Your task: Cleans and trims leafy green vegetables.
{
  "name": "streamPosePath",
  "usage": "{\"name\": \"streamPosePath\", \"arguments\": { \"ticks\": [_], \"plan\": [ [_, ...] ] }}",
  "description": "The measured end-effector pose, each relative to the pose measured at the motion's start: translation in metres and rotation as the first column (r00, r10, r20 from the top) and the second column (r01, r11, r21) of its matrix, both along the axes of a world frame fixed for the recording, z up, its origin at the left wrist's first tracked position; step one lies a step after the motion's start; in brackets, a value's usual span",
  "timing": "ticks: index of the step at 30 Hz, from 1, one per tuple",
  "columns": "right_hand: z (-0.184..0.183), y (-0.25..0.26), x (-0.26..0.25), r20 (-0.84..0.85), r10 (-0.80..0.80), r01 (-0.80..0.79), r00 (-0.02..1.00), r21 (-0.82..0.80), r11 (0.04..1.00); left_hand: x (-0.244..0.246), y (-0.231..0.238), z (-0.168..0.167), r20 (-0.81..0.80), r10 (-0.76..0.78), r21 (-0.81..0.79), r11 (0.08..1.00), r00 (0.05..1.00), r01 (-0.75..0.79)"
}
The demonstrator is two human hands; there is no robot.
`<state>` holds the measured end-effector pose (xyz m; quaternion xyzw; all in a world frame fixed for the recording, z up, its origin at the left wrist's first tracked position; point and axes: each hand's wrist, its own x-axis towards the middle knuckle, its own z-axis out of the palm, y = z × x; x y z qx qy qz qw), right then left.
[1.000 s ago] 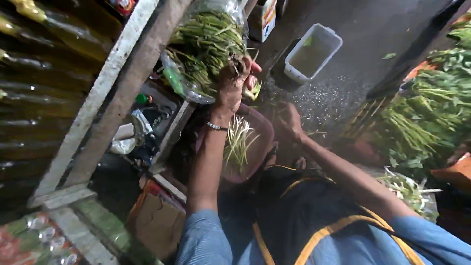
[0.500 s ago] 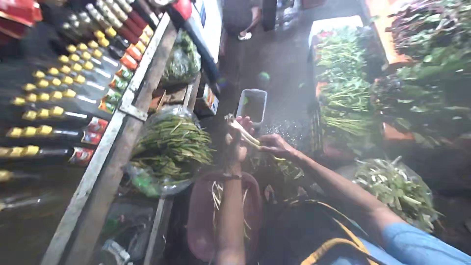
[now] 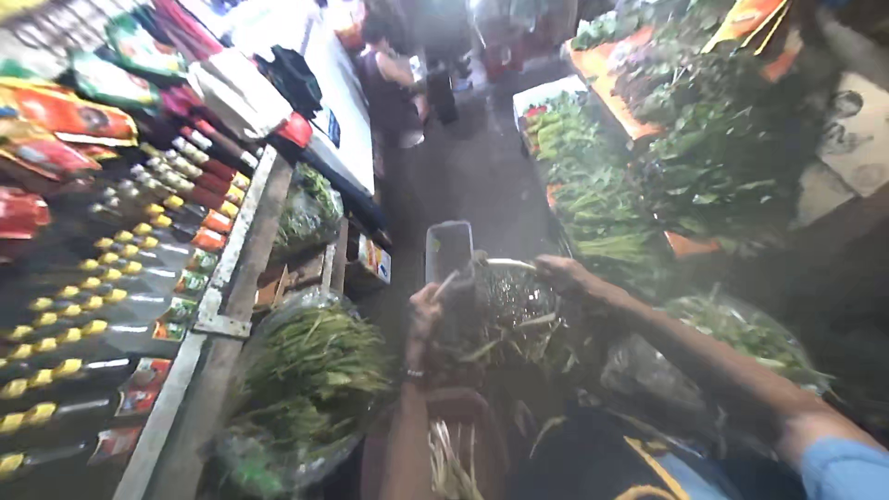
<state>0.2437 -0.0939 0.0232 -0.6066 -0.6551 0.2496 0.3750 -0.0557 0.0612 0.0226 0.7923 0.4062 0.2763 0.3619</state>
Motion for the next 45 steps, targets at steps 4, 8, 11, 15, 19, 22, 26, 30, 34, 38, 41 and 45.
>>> {"name": "streamPosePath", "arguments": {
  "ticks": [4,8,11,15,19,22,26,30,34,38,41,45],
  "plan": [
    [0.035,-0.025,0.050,-0.121,-0.093,0.089,0.988,-0.032,0.995,-0.007,0.009,0.015,0.110,0.116,-0.089,0.990,0.987,-0.107],
    [0.063,-0.024,0.079,-0.320,-0.189,0.198,0.928,-0.007,0.980,0.022,0.007,0.031,0.330,0.313,-0.372,0.910,0.891,-0.182],
    [0.048,-0.007,0.096,-0.520,-0.069,0.151,0.852,0.117,0.982,0.053,-0.007,0.028,0.305,0.138,-0.338,0.941,0.942,-0.028],
    [0.074,0.006,0.083,-0.644,-0.057,0.088,0.763,0.017,0.996,0.103,-0.028,0.022,0.264,-0.161,-0.290,0.927,0.951,0.237],
    [0.081,0.023,0.060,-0.719,-0.040,0.083,0.694,0.025,0.996,0.145,-0.045,0.010,0.372,-0.265,-0.328,0.859,0.889,0.393],
    [0.085,0.032,0.044,-0.752,-0.057,0.130,0.657,0.038,0.991,0.164,-0.055,0.012,0.437,-0.248,-0.312,0.860,0.865,0.404],
    [0.080,0.042,0.028,-0.830,-0.140,0.271,0.540,0.014,0.963,0.173,-0.054,0.016,0.289,-0.205,-0.289,0.912,0.935,0.289],
    [0.072,0.045,0.036,-0.875,-0.166,0.285,0.454,-0.034,0.958,0.171,-0.046,0.015,0.190,-0.291,-0.242,0.912,0.938,0.332],
    [0.067,0.039,0.044,-0.838,-0.243,0.311,0.488,-0.093,0.946,0.174,-0.040,0.009,0.086,-0.322,-0.060,0.943,0.943,0.328],
    [0.066,0.038,0.038,-0.833,-0.336,0.391,0.439,-0.159,0.906,0.183,-0.055,0.006,0.052,-0.148,0.064,0.987,0.988,0.145],
    [0.066,0.035,0.035,-0.862,-0.374,0.460,0.343,-0.193,0.867,0.184,-0.060,-0.003,0.121,-0.134,-0.042,0.989,0.984,0.140],
    [0.075,0.005,0.020,-0.787,-0.442,0.464,0.430,-0.227,0.856,0.184,-0.061,-0.007,0.328,-0.269,-0.157,0.930,0.905,0.333]
  ]
}}
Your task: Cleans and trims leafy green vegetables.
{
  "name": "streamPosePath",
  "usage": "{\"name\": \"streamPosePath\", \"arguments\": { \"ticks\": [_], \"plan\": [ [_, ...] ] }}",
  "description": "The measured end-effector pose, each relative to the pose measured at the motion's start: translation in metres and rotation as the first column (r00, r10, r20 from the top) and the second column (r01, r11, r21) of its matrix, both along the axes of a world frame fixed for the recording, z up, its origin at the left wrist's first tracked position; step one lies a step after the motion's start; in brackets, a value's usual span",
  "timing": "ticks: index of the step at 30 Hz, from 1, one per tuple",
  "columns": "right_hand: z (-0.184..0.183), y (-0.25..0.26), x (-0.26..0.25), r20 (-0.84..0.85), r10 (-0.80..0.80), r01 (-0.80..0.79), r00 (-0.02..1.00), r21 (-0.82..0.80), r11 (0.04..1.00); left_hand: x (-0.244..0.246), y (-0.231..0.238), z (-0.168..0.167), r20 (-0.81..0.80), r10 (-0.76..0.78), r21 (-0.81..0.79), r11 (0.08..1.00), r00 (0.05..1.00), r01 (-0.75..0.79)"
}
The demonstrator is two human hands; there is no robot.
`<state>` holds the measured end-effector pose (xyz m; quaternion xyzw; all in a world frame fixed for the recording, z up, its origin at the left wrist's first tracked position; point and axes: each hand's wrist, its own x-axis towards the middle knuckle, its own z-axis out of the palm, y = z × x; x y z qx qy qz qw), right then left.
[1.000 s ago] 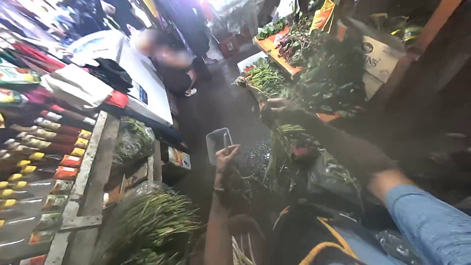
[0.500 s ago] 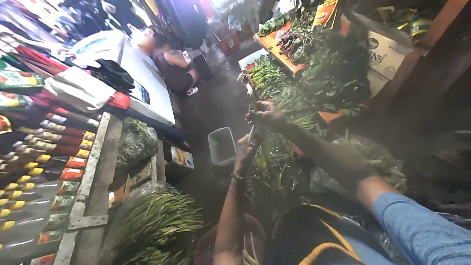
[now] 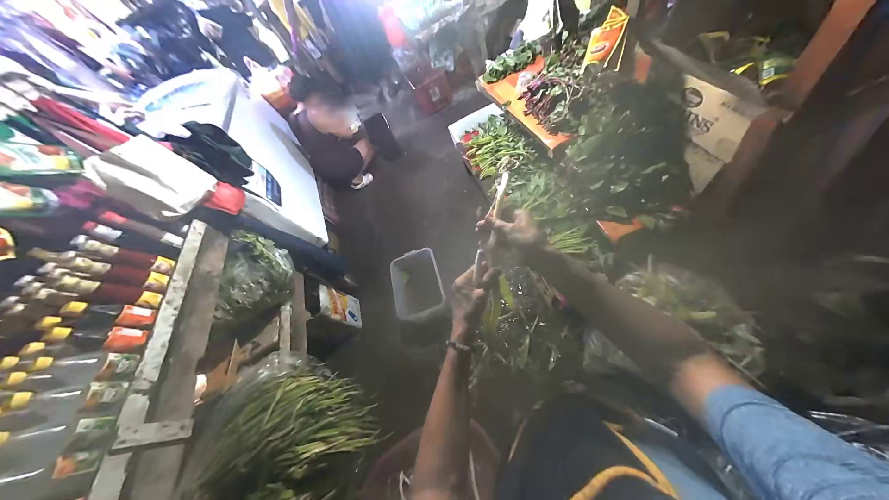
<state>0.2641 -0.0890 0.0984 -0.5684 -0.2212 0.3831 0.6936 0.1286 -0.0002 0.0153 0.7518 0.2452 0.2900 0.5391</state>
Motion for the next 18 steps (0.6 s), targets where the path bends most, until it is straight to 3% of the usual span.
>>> {"name": "streamPosePath", "arguments": {
  "ticks": [3,5,7,11,16,18],
  "plan": [
    [-0.018,0.001,0.011,0.151,0.163,-0.181,0.975,0.115,0.977,0.003,0.003,0.001,0.081,-0.061,-0.106,0.992,0.995,0.069],
    [-0.033,0.003,0.025,0.341,0.311,-0.380,0.887,0.154,0.912,0.004,0.012,0.006,0.116,-0.109,-0.211,0.969,0.987,0.132],
    [-0.043,0.003,0.033,0.414,0.380,-0.462,0.827,0.116,0.879,0.002,0.022,0.015,0.117,-0.176,-0.348,0.915,0.977,0.206],
    [-0.045,-0.002,0.032,0.479,0.308,-0.364,0.822,0.026,0.931,0.000,0.035,0.017,0.156,-0.266,-0.500,0.809,0.951,0.309],
    [-0.043,-0.015,0.035,0.595,0.310,-0.335,0.742,-0.072,0.940,-0.006,0.034,0.011,0.006,-0.367,-0.402,0.851,0.930,0.338],
    [-0.041,-0.024,0.031,0.537,0.377,-0.370,0.755,-0.127,0.920,-0.011,0.028,0.007,-0.053,-0.403,-0.365,0.859,0.913,0.359]
  ]
}}
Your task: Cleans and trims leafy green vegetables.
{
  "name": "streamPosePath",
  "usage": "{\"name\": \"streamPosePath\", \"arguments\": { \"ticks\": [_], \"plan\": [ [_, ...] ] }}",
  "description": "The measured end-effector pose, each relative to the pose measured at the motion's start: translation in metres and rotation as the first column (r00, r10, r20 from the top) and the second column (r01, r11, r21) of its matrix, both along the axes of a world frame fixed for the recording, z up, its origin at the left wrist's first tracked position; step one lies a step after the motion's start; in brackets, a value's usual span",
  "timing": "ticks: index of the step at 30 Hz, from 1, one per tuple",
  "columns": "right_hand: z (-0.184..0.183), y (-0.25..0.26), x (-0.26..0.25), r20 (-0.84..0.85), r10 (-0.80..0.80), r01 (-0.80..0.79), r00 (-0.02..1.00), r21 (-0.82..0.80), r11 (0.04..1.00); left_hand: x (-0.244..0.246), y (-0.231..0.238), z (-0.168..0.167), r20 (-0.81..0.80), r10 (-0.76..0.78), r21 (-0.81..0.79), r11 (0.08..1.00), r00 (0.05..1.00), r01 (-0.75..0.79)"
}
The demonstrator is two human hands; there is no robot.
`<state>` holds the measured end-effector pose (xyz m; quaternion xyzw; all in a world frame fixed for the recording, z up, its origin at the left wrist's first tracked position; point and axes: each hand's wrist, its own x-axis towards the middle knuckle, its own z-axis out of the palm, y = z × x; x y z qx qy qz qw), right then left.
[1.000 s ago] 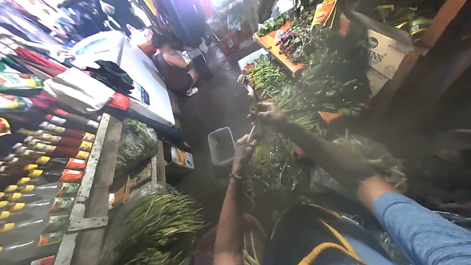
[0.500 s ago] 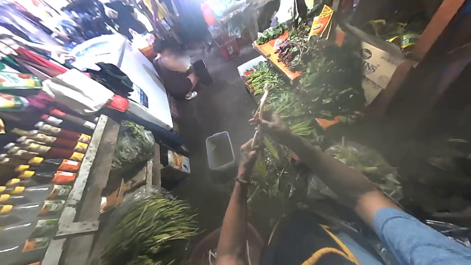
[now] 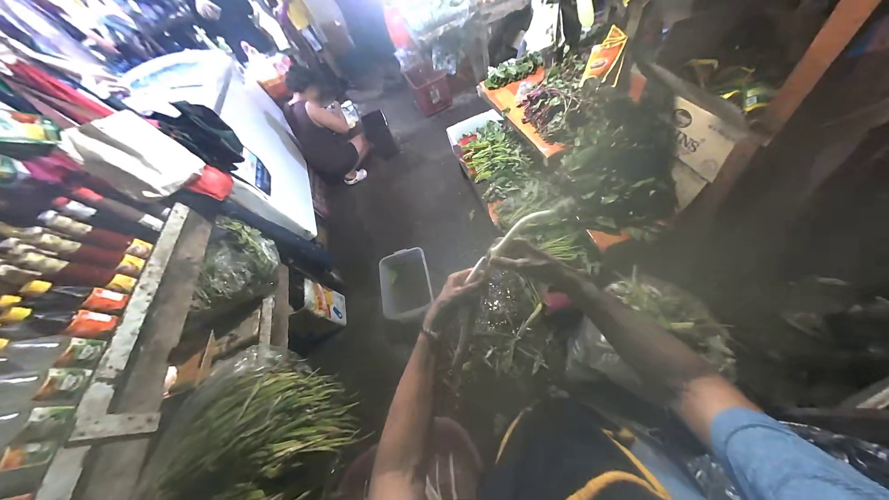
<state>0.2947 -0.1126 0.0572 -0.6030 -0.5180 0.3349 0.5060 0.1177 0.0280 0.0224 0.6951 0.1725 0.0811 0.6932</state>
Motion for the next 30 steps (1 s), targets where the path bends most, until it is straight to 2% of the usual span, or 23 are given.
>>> {"name": "streamPosePath", "arguments": {
  "ticks": [3,6,9,11,14,16,19,22,24,27,30],
  "plan": [
    [-0.014,-0.007,-0.007,-0.116,0.010,-0.029,0.993,-0.157,0.987,-0.009,-0.003,-0.011,-0.044,-0.039,-0.036,0.999,0.998,0.037],
    [-0.033,-0.018,0.001,-0.098,-0.161,0.137,0.982,-0.212,0.968,-0.021,0.002,-0.021,-0.076,-0.018,-0.143,0.990,0.997,0.007],
    [-0.044,-0.035,0.023,-0.247,-0.440,0.393,0.864,-0.218,0.893,-0.043,0.017,-0.037,-0.130,-0.015,-0.280,0.960,0.991,-0.022],
    [-0.037,-0.047,0.034,-0.321,-0.553,0.489,0.769,-0.262,0.832,-0.058,0.027,-0.050,-0.193,-0.063,-0.293,0.956,0.979,0.003],
    [-0.028,-0.062,0.038,-0.316,-0.588,0.521,0.744,-0.275,0.808,-0.067,0.026,-0.055,-0.216,-0.156,-0.280,0.955,0.964,0.092],
    [-0.037,-0.068,0.046,-0.314,-0.615,0.553,0.723,-0.270,0.788,-0.069,0.022,-0.053,-0.219,-0.179,-0.272,0.955,0.959,0.116],
    [-0.048,-0.094,0.080,-0.345,-0.727,0.692,0.594,-0.241,0.680,-0.082,0.027,-0.060,-0.224,-0.123,-0.289,0.956,0.967,0.055],
    [-0.042,-0.140,0.116,-0.270,-0.782,0.782,0.562,-0.137,0.609,-0.102,0.036,-0.059,-0.224,0.040,-0.252,0.963,0.974,-0.098],
    [-0.039,-0.161,0.125,-0.194,-0.815,0.810,0.546,-0.130,0.573,-0.108,0.039,-0.053,-0.155,0.156,-0.239,0.952,0.975,-0.191],
    [-0.052,-0.185,0.135,0.069,-0.854,0.855,0.515,-0.108,0.507,-0.102,0.043,-0.042,-0.040,0.337,-0.130,0.932,0.941,-0.339],
    [-0.078,-0.201,0.151,0.251,-0.826,0.860,0.505,-0.061,0.507,-0.091,0.049,-0.035,0.037,0.485,-0.055,0.874,0.874,-0.483]
  ]
}}
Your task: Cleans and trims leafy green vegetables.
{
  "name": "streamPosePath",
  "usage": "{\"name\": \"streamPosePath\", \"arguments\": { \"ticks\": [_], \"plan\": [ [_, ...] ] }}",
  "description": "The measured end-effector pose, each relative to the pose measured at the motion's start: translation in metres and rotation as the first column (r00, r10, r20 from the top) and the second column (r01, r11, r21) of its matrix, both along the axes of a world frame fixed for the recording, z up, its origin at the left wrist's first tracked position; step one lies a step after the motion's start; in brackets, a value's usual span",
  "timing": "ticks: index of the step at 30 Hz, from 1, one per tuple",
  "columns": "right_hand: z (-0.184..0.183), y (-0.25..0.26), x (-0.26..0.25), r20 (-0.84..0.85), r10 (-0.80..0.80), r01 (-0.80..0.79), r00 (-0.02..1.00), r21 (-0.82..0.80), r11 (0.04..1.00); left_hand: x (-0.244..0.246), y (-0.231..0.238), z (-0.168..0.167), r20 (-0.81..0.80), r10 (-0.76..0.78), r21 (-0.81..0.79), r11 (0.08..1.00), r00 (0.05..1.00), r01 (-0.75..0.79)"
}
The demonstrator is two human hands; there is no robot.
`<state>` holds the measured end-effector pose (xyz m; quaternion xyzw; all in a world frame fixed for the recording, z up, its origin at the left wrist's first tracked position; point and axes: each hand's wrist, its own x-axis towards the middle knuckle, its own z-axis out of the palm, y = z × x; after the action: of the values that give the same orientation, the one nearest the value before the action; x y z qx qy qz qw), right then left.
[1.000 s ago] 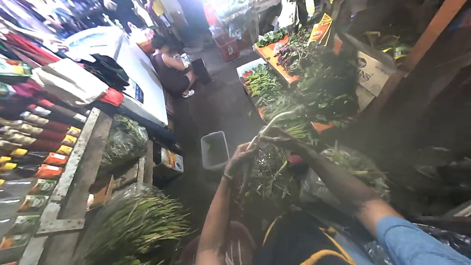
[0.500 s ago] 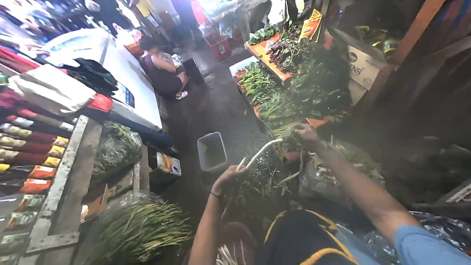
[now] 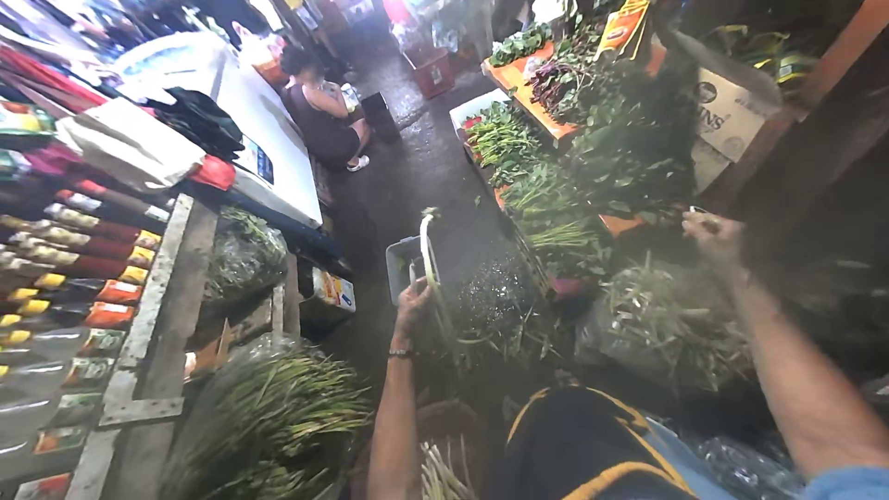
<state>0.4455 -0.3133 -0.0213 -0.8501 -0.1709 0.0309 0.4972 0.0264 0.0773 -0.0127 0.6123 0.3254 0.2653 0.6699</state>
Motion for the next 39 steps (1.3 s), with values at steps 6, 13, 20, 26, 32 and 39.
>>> {"name": "streamPosePath", "arguments": {
  "ticks": [6,13,20,26,32,39],
  "plan": [
    [-0.013,-0.010,-0.006,-0.103,0.103,-0.145,0.989,-0.631,0.762,0.013,0.007,0.013,0.051,0.276,-0.094,0.958,0.960,-0.270],
    [-0.018,0.056,-0.068,-0.257,0.196,-0.309,0.946,-0.538,0.784,0.034,-0.010,0.017,0.033,0.478,-0.074,0.877,0.878,-0.475],
    [-0.014,0.168,-0.180,-0.261,0.770,-0.774,0.582,0.113,0.623,0.057,-0.040,0.013,0.027,0.402,-0.094,0.913,0.915,-0.398],
    [0.017,0.222,-0.233,-0.013,0.829,-0.790,0.560,0.295,0.538,0.076,-0.069,0.017,0.099,0.376,-0.147,0.921,0.921,-0.360],
    [0.019,0.227,-0.241,0.199,0.755,-0.780,0.625,0.176,0.600,0.071,-0.077,0.024,0.099,0.310,-0.086,0.949,0.946,-0.302],
    [0.017,0.226,-0.246,0.371,0.697,-0.722,0.614,-0.095,0.686,0.070,-0.076,0.020,-0.070,0.271,0.148,0.954,0.960,-0.259]
  ]
}}
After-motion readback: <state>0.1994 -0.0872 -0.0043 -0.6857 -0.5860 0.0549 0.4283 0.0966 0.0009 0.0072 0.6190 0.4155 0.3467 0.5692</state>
